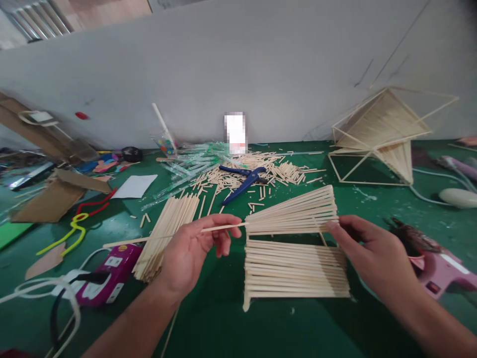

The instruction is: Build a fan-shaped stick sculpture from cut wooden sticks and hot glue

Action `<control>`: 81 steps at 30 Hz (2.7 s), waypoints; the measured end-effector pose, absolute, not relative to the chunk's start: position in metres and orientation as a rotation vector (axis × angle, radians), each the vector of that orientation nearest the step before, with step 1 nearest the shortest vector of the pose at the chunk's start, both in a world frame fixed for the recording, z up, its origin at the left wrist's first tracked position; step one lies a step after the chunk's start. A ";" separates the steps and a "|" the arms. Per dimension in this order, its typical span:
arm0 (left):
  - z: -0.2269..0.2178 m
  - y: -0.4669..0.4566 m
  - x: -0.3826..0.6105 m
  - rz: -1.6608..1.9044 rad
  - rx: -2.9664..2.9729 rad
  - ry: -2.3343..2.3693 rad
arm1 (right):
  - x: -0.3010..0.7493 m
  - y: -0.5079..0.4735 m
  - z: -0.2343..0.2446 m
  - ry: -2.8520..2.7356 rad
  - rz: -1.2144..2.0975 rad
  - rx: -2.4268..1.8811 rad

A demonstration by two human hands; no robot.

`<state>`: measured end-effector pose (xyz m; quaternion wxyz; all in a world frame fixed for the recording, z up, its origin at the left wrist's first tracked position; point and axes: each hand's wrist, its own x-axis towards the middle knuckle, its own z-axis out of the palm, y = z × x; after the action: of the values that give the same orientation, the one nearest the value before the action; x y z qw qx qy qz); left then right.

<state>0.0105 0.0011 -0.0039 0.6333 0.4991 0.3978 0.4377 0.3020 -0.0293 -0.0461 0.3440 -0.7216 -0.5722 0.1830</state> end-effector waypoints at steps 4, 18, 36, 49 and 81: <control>-0.004 0.005 0.011 1.085 1.071 1.074 | 0.303 -0.029 -0.046 -1.492 0.429 -1.876; -0.006 0.005 0.007 0.963 1.145 1.056 | 0.305 -0.032 -0.045 -1.537 0.259 -1.764; -0.009 -0.002 0.008 0.890 1.305 0.974 | 0.302 -0.039 -0.033 -1.952 -0.093 -1.177; -0.019 0.007 0.010 0.904 1.556 1.341 | 0.320 -0.033 -0.030 -2.035 -0.087 -1.193; -0.029 0.005 0.023 0.780 1.905 1.326 | 0.346 -0.024 -0.044 -2.049 0.642 -1.489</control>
<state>0.0228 0.0045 -0.0285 0.3396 0.7318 0.5094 0.2995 0.3456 -0.0244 -0.0442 0.2612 -0.5502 -0.7568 0.2373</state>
